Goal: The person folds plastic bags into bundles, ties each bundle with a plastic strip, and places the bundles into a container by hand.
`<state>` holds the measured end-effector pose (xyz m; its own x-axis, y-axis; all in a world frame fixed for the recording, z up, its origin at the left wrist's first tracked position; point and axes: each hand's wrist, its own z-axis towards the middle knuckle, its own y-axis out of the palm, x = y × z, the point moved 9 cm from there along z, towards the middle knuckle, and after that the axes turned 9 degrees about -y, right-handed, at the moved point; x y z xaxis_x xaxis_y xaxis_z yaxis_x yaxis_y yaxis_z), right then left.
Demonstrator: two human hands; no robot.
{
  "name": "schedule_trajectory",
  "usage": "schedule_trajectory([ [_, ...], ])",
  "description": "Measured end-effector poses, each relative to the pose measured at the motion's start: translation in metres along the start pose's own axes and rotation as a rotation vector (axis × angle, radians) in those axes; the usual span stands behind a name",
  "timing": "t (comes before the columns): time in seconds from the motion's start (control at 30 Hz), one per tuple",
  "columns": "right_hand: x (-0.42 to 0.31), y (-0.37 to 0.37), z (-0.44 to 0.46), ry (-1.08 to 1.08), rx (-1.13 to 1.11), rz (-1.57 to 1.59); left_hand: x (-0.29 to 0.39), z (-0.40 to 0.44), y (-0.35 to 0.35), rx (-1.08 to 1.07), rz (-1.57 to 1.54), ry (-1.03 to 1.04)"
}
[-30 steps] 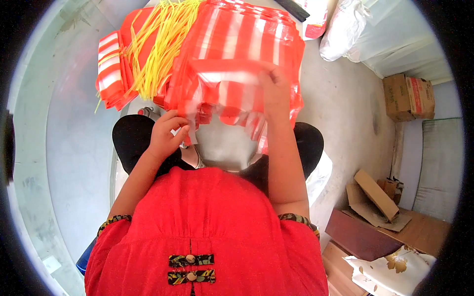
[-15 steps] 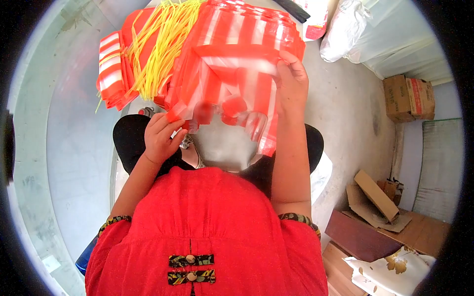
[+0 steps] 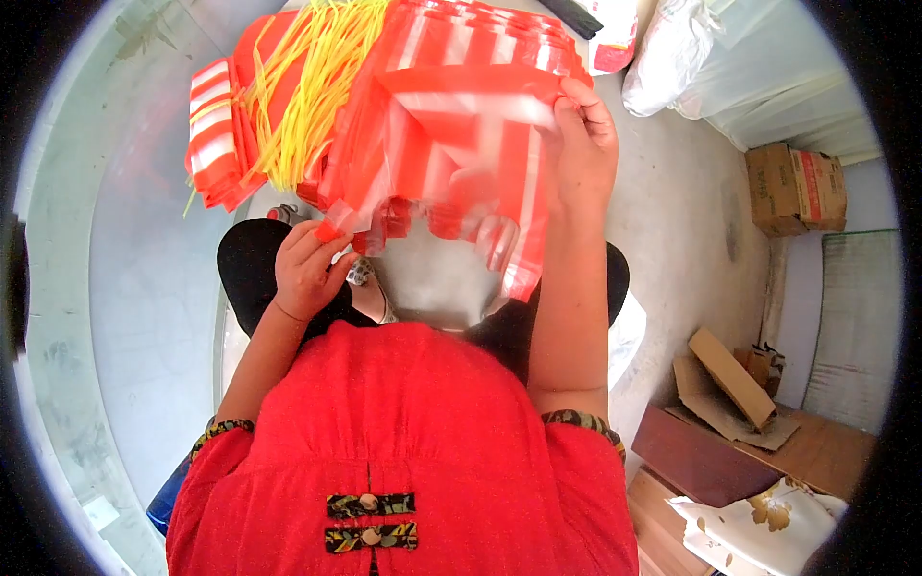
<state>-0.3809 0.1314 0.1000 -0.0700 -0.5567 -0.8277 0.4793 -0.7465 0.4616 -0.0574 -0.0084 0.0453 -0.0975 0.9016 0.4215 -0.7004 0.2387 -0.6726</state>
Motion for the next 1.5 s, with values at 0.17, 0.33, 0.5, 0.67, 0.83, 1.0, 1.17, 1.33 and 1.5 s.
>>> schedule_trajectory([
  [0.17, -0.007, -0.004, 0.013, -0.050, -0.015, 0.011, 0.000, 0.010, -0.011, 0.035, -0.012, -0.051],
  [0.33, -0.011, -0.021, 0.032, -0.058, 0.029, 0.032, -0.004, 0.011, -0.013, 0.047, -0.027, -0.065],
  [0.5, -0.010, -0.024, 0.030, -0.031, 0.029, 0.009, -0.009, 0.007, -0.011, 0.032, -0.081, -0.138],
  [0.67, -0.006, -0.002, 0.014, 0.003, -0.026, -0.006, -0.018, 0.004, -0.009, 0.019, -0.129, -0.178],
  [0.83, 0.012, 0.039, -0.018, 0.076, -0.202, -0.099, -0.026, 0.007, -0.013, 0.085, -0.232, -0.255],
  [1.0, 0.019, 0.105, -0.071, 0.159, -0.610, -0.251, -0.028, 0.007, 0.006, -0.061, -0.312, -0.308],
  [1.17, 0.032, 0.075, -0.069, 0.094, -0.739, -0.699, -0.024, -0.001, 0.037, -0.313, -0.271, -0.355],
  [1.33, 0.062, 0.017, -0.107, -0.299, -0.941, -1.177, -0.027, -0.008, 0.050, -0.358, -0.310, -0.397],
  [1.5, 0.080, -0.007, -0.128, -0.481, -0.869, -1.380, -0.017, -0.002, 0.063, -0.433, -0.326, -0.385],
])
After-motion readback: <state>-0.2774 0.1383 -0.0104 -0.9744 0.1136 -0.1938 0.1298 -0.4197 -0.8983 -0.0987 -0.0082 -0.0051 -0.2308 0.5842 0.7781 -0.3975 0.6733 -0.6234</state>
